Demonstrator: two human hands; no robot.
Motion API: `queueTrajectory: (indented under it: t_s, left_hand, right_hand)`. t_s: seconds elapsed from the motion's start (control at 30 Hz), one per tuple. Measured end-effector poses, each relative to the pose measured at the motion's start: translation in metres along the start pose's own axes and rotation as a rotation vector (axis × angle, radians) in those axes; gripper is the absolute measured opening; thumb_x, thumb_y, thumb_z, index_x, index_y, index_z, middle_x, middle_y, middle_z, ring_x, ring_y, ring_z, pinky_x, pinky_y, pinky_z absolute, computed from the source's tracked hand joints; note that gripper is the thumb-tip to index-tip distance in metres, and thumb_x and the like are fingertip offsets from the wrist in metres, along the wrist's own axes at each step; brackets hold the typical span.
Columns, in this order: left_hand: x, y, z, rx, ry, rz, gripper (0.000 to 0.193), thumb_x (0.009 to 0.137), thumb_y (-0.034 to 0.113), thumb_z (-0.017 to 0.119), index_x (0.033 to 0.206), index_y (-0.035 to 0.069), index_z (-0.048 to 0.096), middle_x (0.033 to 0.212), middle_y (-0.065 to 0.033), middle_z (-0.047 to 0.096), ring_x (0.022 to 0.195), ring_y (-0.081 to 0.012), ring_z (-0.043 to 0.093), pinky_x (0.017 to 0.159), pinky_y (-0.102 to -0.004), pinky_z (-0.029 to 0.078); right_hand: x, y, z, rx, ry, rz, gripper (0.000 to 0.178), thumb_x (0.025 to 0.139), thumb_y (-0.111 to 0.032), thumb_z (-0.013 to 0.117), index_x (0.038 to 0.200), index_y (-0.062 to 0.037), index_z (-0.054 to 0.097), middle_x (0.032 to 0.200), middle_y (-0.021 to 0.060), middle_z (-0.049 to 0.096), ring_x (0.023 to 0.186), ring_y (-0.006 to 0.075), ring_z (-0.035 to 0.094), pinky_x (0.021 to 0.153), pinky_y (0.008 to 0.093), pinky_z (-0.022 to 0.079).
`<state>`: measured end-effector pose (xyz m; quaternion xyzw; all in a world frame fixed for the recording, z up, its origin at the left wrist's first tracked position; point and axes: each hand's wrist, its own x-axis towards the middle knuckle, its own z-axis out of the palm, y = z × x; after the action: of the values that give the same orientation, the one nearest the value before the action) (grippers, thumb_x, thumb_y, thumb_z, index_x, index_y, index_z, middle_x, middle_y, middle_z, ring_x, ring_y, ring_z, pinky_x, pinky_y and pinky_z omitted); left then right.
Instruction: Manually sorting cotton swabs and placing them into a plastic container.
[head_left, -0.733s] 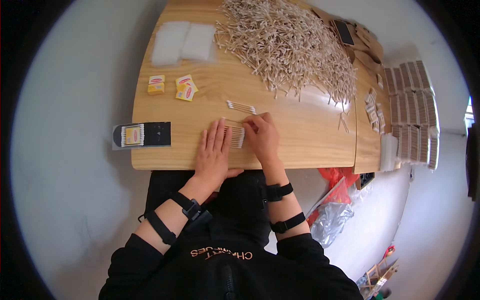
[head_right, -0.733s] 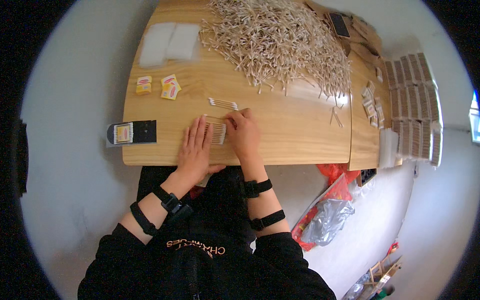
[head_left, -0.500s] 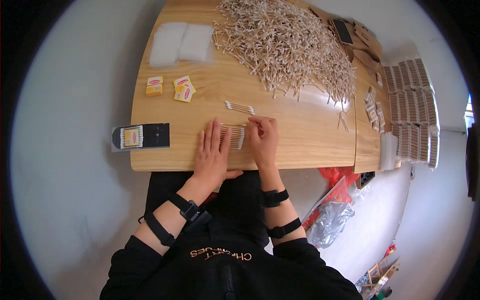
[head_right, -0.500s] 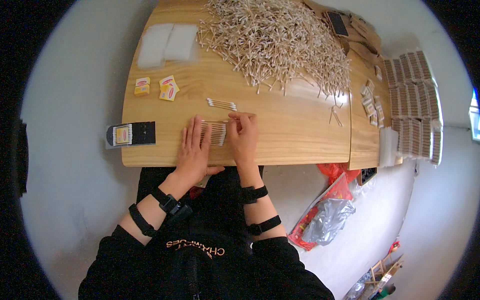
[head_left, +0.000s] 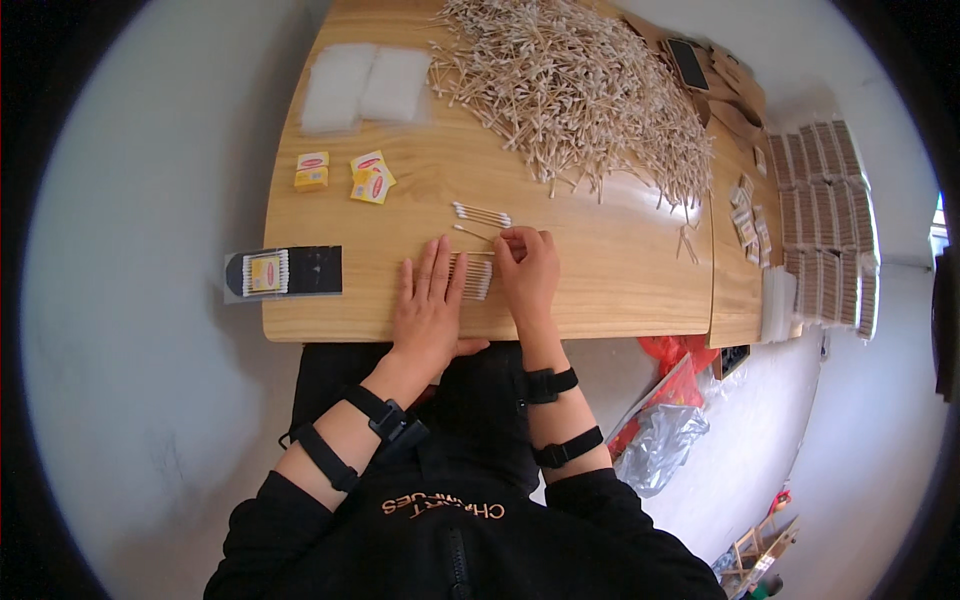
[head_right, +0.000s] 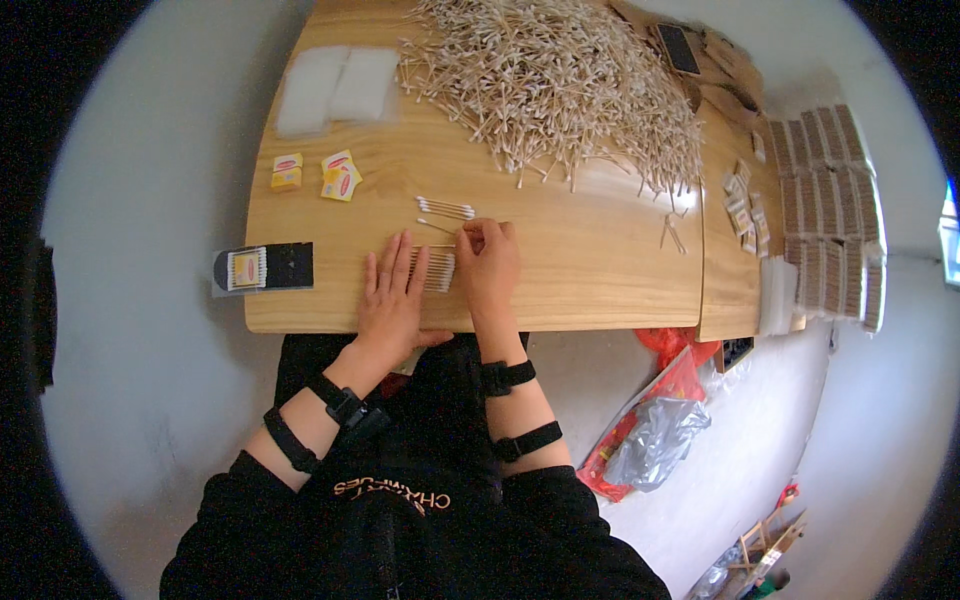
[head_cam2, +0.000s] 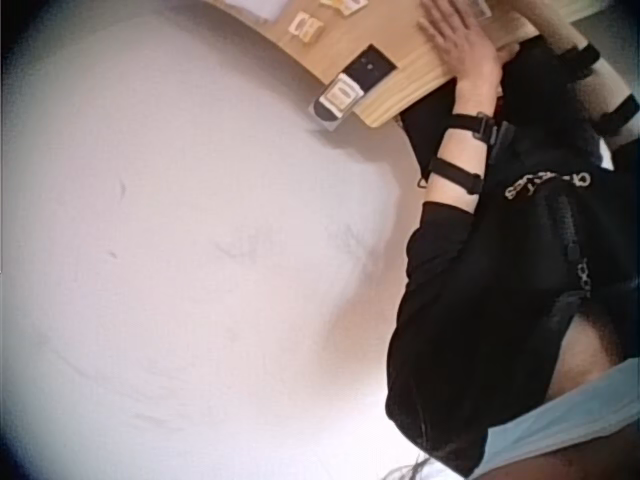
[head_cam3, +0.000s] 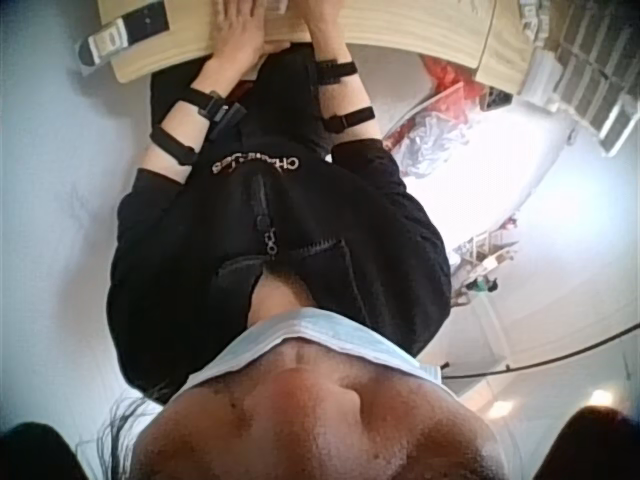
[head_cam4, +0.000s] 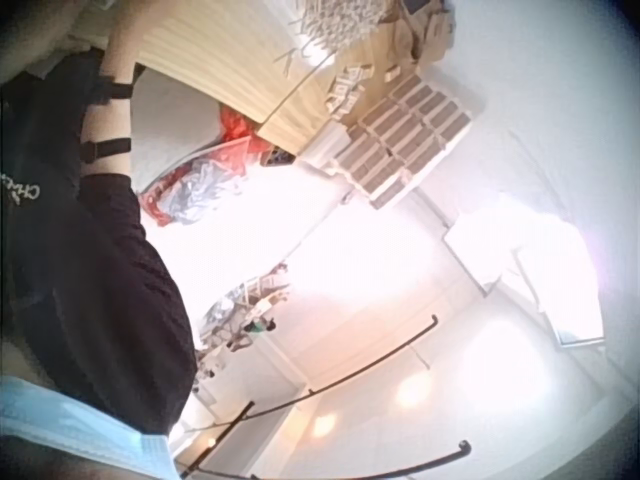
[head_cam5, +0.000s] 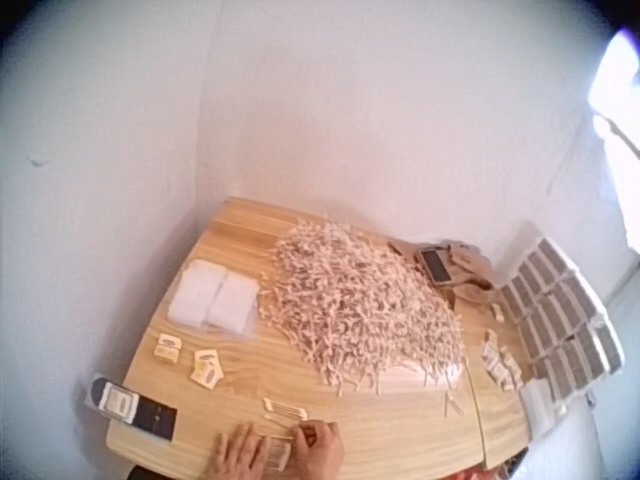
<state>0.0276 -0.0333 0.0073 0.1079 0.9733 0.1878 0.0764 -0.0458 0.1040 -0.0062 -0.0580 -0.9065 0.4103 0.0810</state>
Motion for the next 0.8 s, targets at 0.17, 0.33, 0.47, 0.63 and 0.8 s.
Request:
queueTrajectory:
  t_s: [0.17, 0.33, 0.47, 0.63, 0.8]
  left_hand:
    - [-0.001, -0.003, 0.001, 0.0, 0.013, 0.0, 0.125, 0.054, 0.055, 0.082, 0.148, 0.001, 0.019, 0.156, -0.0199, 0.011, 0.146, -0.0318, 0.008, 0.117, -0.0517, 0.008]
    - [-0.001, -0.004, 0.002, -0.08, 0.048, 0.02, 0.127, 0.052, 0.045, 0.087, 0.148, 0.001, 0.018, 0.155, -0.0219, 0.008, 0.146, -0.0349, 0.007, 0.116, -0.0546, 0.008]
    - [-0.001, -0.002, 0.002, -0.015, 0.028, -0.009, 0.125, 0.053, 0.052, 0.084, 0.148, 0.002, 0.019, 0.156, -0.0199, 0.01, 0.146, -0.0324, 0.007, 0.117, -0.0514, 0.008]
    - [0.0, -0.002, 0.0, 0.076, -0.041, -0.02, 0.104, 0.07, 0.045, 0.073, 0.148, 0.002, 0.019, 0.156, -0.0218, 0.009, 0.145, -0.0362, 0.007, 0.117, -0.0517, 0.01]
    - [-0.001, -0.038, 0.023, 0.302, 0.121, -0.067, 0.072, 0.087, 0.029, 0.051, 0.147, 0.001, 0.022, 0.156, -0.0206, 0.012, 0.146, -0.0353, 0.009, 0.117, -0.0491, 0.01]
  right_hand:
    - [-0.018, -0.001, 0.0, 0.061, 0.021, -0.132, 0.008, 0.084, -0.007, 0.064, 0.091, -0.0046, 0.066, 0.084, 0.0117, 0.058, 0.069, 0.0259, 0.061, 0.064, 0.0354, 0.05]
    - [-0.029, 0.0, -0.002, 0.059, -0.044, -0.12, 0.009, 0.087, -0.007, 0.061, 0.093, -0.0031, 0.066, 0.091, 0.0127, 0.056, 0.08, 0.0272, 0.059, 0.07, 0.0365, 0.049]
    - [-0.032, 0.0, -0.001, 0.277, 0.019, -0.047, 0.023, 0.094, -0.018, 0.051, 0.104, -0.0016, 0.063, 0.106, 0.0165, 0.053, 0.103, 0.03, 0.053, 0.092, 0.0387, 0.042]
    - [-0.047, -0.012, 0.024, 0.521, -0.028, -0.071, 0.041, 0.1, -0.029, 0.036, 0.122, 0.0021, 0.051, 0.124, 0.0202, 0.048, 0.119, 0.0339, 0.042, 0.106, 0.0394, 0.03]
    - [-0.056, -0.042, 0.047, 0.481, -0.108, -0.092, 0.044, 0.099, -0.028, 0.036, 0.129, 0.0038, 0.045, 0.13, 0.0226, 0.044, 0.124, 0.0361, 0.039, 0.108, 0.0408, 0.028]
